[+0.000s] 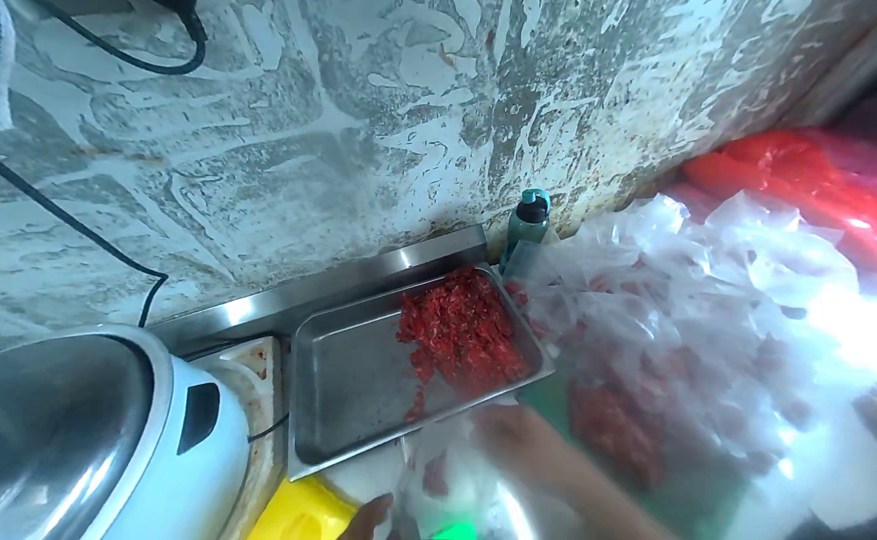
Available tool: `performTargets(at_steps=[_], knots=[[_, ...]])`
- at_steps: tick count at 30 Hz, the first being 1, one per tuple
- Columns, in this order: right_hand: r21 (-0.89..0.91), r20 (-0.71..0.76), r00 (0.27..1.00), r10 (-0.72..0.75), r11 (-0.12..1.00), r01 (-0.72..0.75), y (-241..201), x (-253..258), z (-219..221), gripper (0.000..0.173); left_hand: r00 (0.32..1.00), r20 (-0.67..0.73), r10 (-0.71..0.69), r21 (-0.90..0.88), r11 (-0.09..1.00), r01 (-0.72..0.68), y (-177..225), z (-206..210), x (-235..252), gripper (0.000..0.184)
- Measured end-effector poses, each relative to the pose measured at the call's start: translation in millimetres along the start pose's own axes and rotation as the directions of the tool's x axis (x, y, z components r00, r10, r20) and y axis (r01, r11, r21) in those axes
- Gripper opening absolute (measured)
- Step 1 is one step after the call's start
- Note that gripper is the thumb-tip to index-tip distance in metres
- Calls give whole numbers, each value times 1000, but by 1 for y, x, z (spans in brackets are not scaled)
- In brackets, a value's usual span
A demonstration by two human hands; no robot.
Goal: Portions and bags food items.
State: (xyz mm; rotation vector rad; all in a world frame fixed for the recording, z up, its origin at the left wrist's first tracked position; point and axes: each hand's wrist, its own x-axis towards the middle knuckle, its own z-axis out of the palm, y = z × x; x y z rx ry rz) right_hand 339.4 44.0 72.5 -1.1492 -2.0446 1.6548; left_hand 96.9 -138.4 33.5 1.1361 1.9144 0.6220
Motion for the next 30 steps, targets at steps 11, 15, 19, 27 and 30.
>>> performTargets(at_steps=[11,15,19,27,30], knots=[[99,-243,965,97,992,-74,47,-7,5,24,953,13,-301,561,791,243,44,17,183,47],[143,-294,939,176,980,-139,63,-31,1,25,909,45,-414,655,700,286,53,22,203,50],[232,-335,911,241,958,-169,80,-44,3,22,909,178,-378,660,731,175,37,18,215,37],[183,-283,951,123,980,-73,56,-15,8,23,989,147,14,22,1000,-18,81,-32,162,17],[85,-212,976,-48,994,67,27,13,8,30,983,95,158,-43,987,-154,106,-48,136,15]])
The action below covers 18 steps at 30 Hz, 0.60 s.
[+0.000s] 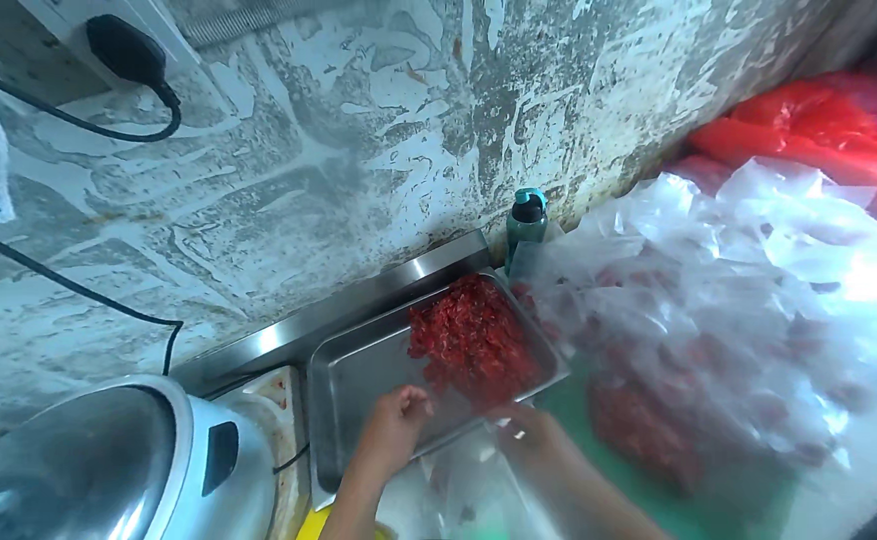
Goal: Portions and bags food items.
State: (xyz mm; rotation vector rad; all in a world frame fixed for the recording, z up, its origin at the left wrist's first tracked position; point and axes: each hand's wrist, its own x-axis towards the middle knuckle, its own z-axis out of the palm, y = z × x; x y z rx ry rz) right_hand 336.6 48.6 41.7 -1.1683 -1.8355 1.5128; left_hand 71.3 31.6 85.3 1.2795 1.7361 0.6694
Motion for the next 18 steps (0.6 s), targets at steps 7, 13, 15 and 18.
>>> performTargets(at_steps=[7,13,15,18], knots=[[-132,169,961,-219,961,242,-42,47,16,31,949,-125,288,-199,930,-308,50,-19,-47,12],[-43,250,918,-307,944,328,-56,36,3,27,939,-148,310,-40,947,-319,49,-32,-62,28],[-47,294,893,-342,928,371,-58,33,0,28,958,-59,281,3,960,-281,44,-27,-61,38],[-56,344,866,-363,913,405,-64,29,-7,28,949,39,312,61,948,-314,33,-12,-55,33]])
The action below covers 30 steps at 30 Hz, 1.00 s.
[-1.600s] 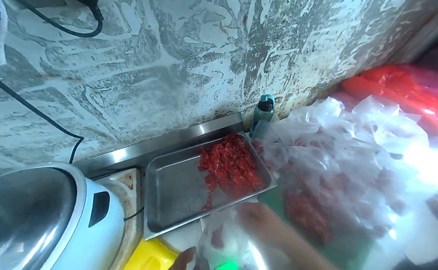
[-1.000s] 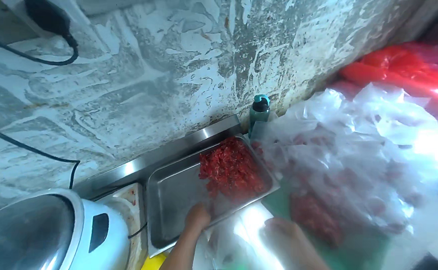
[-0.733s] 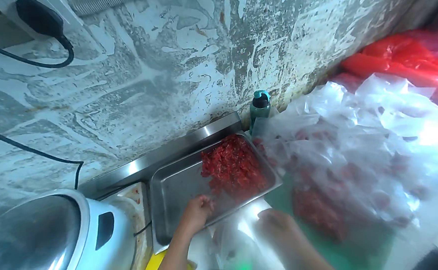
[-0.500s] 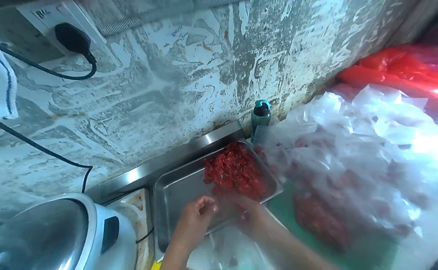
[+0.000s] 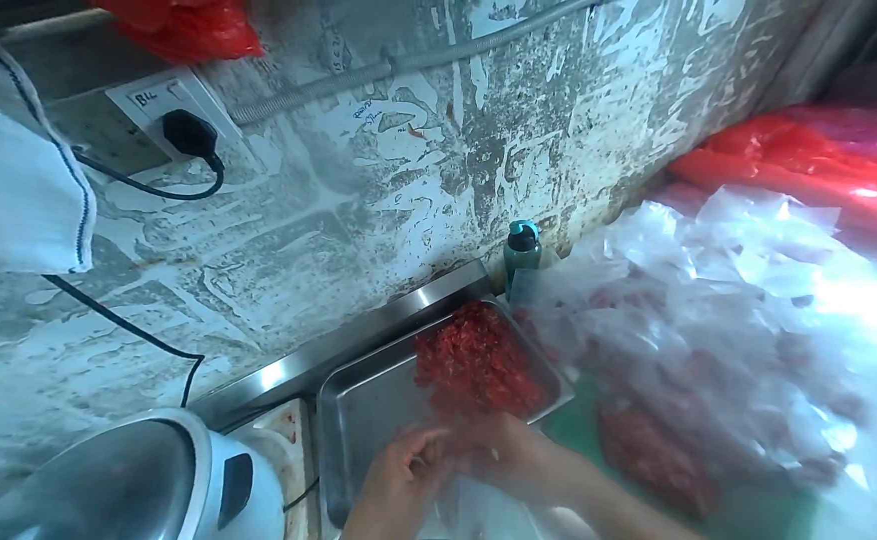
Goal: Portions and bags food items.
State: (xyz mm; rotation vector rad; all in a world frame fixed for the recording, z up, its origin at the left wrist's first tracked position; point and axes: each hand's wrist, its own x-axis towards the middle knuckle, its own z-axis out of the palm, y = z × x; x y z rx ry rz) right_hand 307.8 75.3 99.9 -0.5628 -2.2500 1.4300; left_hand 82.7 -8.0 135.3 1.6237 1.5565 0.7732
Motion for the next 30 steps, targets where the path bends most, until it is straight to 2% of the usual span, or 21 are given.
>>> performTargets(at_steps=[3,8,11,16,27,30], knots=[[35,20,1000,0,999,-1,-2,-5,-6,28,997,54,57,-12,998,-56,-3,8,0,19],[40,1,998,70,997,-70,-3,-11,-11,29,986,69,154,-20,988,-153,-5,11,-1,22],[-4,-33,997,67,998,-67,2,-12,-9,28,976,62,211,-119,972,-202,-8,10,-4,22],[-32,-52,998,45,998,-47,4,-12,-4,28,971,40,236,-216,951,-222,-8,10,-13,25],[1,-67,998,-3,1000,3,6,-5,2,25,966,-60,251,-273,927,-258,-7,7,-31,25],[-8,-88,996,3,1000,-4,11,-3,3,26,962,-78,262,-375,886,-272,-10,7,-34,24]])
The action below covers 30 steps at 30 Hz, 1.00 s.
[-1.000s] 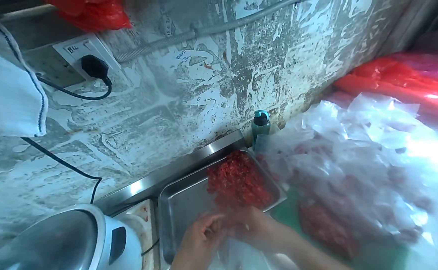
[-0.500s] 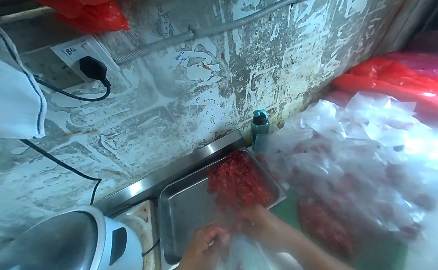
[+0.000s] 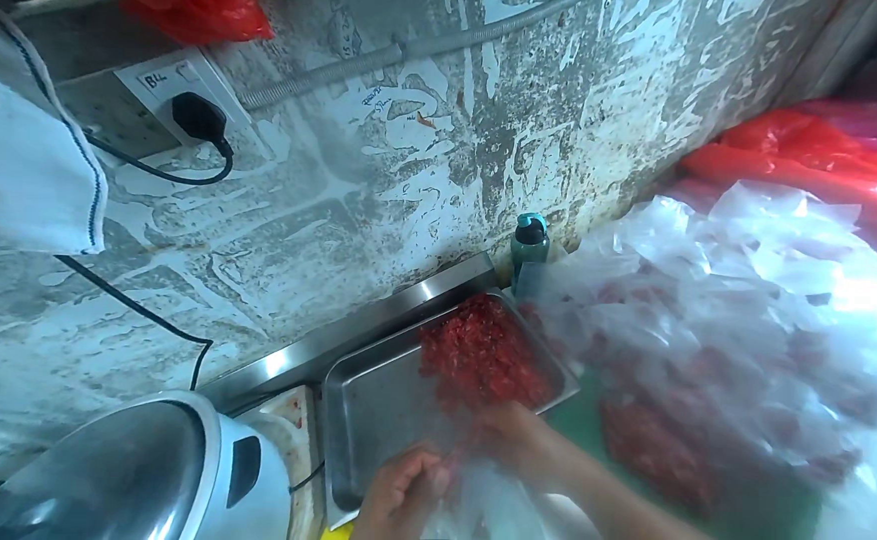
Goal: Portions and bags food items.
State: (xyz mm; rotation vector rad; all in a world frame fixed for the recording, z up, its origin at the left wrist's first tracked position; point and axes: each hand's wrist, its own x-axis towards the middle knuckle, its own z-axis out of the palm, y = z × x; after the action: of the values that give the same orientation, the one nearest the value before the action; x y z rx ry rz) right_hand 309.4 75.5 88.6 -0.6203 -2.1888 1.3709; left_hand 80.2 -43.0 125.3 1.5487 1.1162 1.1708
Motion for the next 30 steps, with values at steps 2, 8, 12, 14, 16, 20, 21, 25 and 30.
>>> performTargets(at_steps=[2,8,12,14,16,20,21,25,30], knots=[[-22,-30,999,25,999,-25,10,0,-1,26,1000,-10,-9,-143,990,8,4,-3,-5,20],[-184,-49,970,239,952,-244,23,6,-14,30,999,-37,-36,33,999,37,52,-6,-13,20],[-288,-183,816,549,763,-578,20,25,-26,32,999,-24,26,-68,997,-27,76,-3,-22,18],[-317,-210,764,610,697,-643,24,31,-27,29,999,13,31,32,999,-32,87,-3,-23,20],[-348,-216,749,627,667,-659,27,36,-25,30,996,88,16,157,987,-30,90,-2,-22,24],[-420,-208,756,621,641,-642,26,49,-24,33,977,203,-67,370,929,-13,73,15,-23,28],[-440,-213,756,619,630,-639,25,52,-23,33,978,192,-81,430,903,-10,67,23,-24,26],[-494,-279,840,465,681,-541,27,61,-16,29,985,113,-134,638,769,31,38,48,-23,20],[-344,-255,908,332,847,-406,14,51,-11,36,962,80,-262,743,659,117,17,55,-19,18]])
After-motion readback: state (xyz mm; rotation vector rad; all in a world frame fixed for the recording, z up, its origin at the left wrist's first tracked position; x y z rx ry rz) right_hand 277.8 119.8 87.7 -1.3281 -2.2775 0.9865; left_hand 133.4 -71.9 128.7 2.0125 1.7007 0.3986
